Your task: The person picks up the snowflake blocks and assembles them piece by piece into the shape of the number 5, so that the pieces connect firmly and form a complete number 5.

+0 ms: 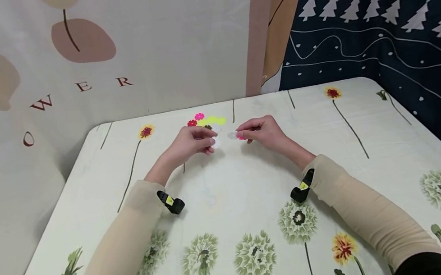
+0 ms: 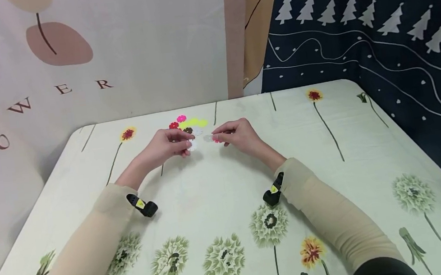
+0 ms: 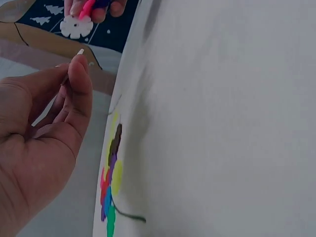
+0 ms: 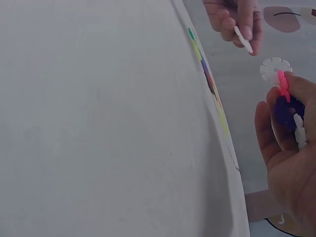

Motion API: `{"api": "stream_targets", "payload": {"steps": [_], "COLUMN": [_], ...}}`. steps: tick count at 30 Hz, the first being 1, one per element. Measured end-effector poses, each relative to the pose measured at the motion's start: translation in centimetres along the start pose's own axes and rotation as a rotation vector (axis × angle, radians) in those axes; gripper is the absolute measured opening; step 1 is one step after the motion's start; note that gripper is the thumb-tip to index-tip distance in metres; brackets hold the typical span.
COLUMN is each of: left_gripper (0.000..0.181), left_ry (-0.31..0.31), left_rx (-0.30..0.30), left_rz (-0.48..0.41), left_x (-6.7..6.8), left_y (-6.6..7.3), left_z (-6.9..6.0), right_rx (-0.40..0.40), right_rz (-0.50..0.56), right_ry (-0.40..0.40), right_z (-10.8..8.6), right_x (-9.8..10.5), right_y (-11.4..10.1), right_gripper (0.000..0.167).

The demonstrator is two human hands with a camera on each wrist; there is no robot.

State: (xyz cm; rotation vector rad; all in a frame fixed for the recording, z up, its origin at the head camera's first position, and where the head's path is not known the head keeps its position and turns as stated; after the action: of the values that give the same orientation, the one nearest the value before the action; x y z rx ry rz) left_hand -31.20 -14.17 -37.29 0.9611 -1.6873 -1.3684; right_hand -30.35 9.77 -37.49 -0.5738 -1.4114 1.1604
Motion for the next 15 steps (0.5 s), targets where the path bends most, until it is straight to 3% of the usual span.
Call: {"api": "stream_targets", "payload": {"steps": [7,15], "left_gripper": [0.028,0.029], "left_ry": [0.001,0.029], "left_rx": [-0.037,-0.003], "left_rz": [-0.123,-0.213], "left_x": [-1.2,-1.5], "left_y": [0.7,0.6], "left_z": [0.5,0.5], "right_rx": [0.028,0.018], "right_rz": [-0.001,-0.027], "right_ry": [0.007,0.011], "right_z": [0.1,0.3], "right_x": [-0.2,-0.4], "right_y": [-0.2,0.2], "right_gripper": [0.018,0.017]}}
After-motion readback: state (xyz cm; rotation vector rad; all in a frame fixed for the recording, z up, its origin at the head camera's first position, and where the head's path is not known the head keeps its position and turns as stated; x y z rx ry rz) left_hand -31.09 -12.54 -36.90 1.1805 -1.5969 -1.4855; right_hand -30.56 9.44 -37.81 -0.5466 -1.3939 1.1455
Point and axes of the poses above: each hand's wrist, its own z-axis towards the middle knuckle, its own x-axis out of the back of the hand, y = z × x, the point moved 4 cm from there along z, towards the middle knuckle, and after that the axes turned 12 degrees about -z, right-handed, at the moved point
